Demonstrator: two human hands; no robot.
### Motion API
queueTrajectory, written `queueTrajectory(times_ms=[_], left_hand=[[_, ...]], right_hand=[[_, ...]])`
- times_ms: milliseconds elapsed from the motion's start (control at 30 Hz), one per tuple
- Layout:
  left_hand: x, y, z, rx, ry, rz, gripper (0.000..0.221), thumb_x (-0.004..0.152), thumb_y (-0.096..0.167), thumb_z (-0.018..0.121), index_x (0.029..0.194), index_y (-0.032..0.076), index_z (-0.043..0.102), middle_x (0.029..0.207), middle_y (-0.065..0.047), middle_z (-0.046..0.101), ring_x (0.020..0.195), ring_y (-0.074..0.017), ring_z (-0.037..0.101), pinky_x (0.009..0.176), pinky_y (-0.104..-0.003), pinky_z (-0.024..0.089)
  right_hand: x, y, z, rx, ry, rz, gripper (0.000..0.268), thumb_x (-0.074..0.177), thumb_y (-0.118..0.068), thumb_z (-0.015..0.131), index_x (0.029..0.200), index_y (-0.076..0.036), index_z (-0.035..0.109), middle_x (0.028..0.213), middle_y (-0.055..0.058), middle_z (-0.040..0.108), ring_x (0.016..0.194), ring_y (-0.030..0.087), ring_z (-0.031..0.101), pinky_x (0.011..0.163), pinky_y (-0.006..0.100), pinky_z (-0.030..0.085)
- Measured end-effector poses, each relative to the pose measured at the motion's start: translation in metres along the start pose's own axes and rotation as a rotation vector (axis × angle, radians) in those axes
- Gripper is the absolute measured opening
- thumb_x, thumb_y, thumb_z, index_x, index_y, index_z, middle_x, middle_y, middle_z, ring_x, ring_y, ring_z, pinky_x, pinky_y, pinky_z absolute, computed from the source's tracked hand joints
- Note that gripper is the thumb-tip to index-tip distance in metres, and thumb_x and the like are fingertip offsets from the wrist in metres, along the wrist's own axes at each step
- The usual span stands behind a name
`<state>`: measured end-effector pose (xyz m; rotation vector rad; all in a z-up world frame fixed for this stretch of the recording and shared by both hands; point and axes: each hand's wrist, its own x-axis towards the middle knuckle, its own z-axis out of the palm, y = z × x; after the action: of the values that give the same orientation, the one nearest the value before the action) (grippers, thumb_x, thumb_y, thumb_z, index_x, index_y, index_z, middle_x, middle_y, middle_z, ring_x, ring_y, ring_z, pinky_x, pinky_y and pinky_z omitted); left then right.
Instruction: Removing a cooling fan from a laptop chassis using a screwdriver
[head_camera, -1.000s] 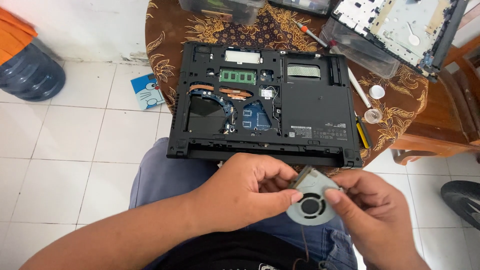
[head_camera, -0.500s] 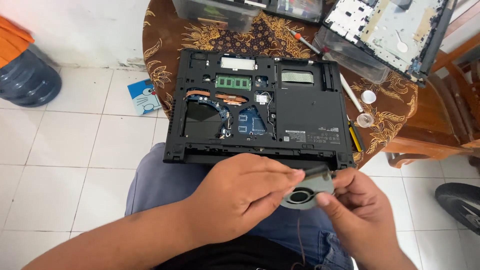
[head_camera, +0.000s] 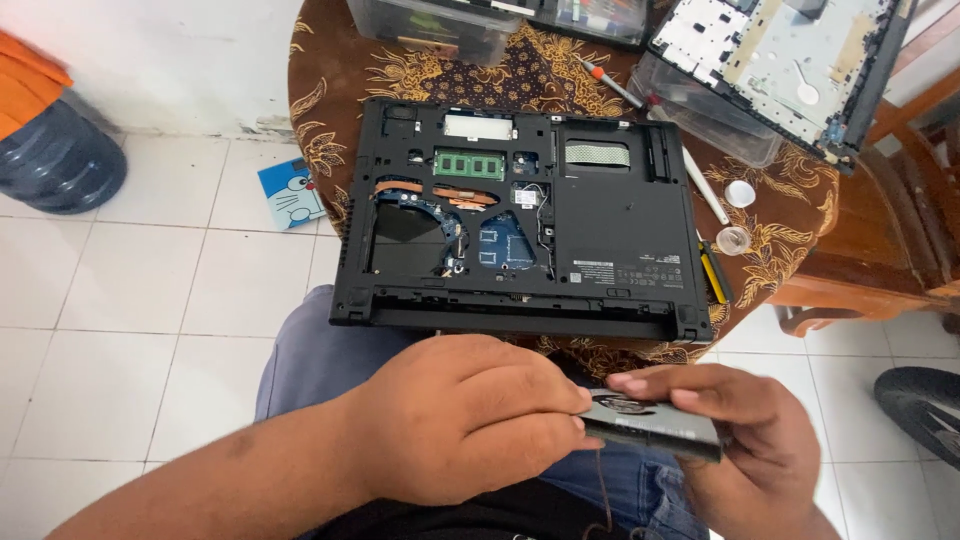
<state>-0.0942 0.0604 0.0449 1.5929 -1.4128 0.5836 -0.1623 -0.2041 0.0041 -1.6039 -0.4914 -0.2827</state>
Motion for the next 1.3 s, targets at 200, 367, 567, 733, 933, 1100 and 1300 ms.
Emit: queueTrajectory(times_ms=[200,367,567,733,933,1100,1300], left_hand=[[0.008,0.016,-0.021,-0.031,0.061,-0.278,0.009,0.100,0.013,0.066,0.101,0.009,0.074,0.099,-0.005,0.077,0.090,-0.0178,0.080,0.081,-0.030,0.064],[-0.004,0.033,-0.001,-0.071,0.250,-0.781,0.038,0.085,0.045,0.071,0.070,0.015,0.051,0.058,0.007,0.047,0.050,-0.0069,0.040,0.046,-0.024,0.032],[-0.047,0.043,0.045,-1.159,0.115,-1.283,0.070,0.090,0.050,0.067,0.138,0.000,0.058,0.107,-0.002,0.067,0.089,-0.0070,0.059,0.067,-0.024,0.049],[-0.031,0.032,0.010,-0.426,-0.182,-1.496,0.034,0.099,0.041,0.053,0.108,0.014,0.073,0.068,0.001,0.068,0.063,-0.0094,0.066,0.064,-0.026,0.052],[-0.030,0.026,-0.005,-0.178,-0.506,-1.089,0.029,0.104,0.040,0.053,0.092,0.013,0.058,0.090,-0.008,0.070,0.078,-0.0318,0.067,0.067,-0.042,0.049],[-0.036,0.015,-0.029,-0.142,-0.288,-1.098,0.034,0.099,0.047,0.059,0.081,0.018,0.059,0.069,0.002,0.064,0.060,-0.0202,0.062,0.056,-0.037,0.042],[-0.063,-0.006,-0.055,0.028,-0.118,-0.902,0.040,0.105,0.041,0.046,0.076,0.014,0.051,0.063,-0.005,0.057,0.057,-0.0297,0.059,0.052,-0.044,0.038]], right_hand=[[-0.011,0.003,-0.008,-0.243,0.122,-0.099,0.032,0.087,0.005,0.065,0.114,-0.013,0.059,0.119,0.023,0.072,0.112,0.036,0.082,0.100,0.042,0.076],[-0.018,0.015,-0.035,-0.469,-0.054,-0.204,0.063,0.086,0.004,0.060,0.142,-0.025,0.052,0.141,0.022,0.064,0.135,0.037,0.073,0.113,0.039,0.066],[0.025,-0.010,0.012,-0.959,-0.443,-0.873,0.009,0.097,-0.010,0.068,0.092,-0.003,0.064,0.103,0.021,0.074,0.099,0.034,0.076,0.089,0.048,0.065],[0.024,-0.001,0.030,-0.924,-0.490,-0.613,0.042,0.096,-0.041,0.076,0.117,-0.006,0.067,0.124,0.017,0.067,0.119,0.036,0.066,0.103,0.054,0.053],[0.023,-0.004,0.040,-0.449,-0.103,0.694,0.061,0.082,-0.024,0.076,0.142,-0.019,0.065,0.130,0.000,0.081,0.113,0.009,0.080,0.093,0.026,0.058],[0.067,-0.017,0.048,-0.397,0.000,0.747,0.037,0.081,-0.004,0.082,0.118,-0.006,0.081,0.062,0.013,0.069,0.051,0.018,0.058,0.050,0.032,0.044],[0.125,-0.010,0.081,-0.409,-0.032,0.761,0.029,0.084,0.003,0.078,0.113,0.002,0.076,0.075,0.020,0.073,0.061,0.025,0.062,0.058,0.036,0.049]])
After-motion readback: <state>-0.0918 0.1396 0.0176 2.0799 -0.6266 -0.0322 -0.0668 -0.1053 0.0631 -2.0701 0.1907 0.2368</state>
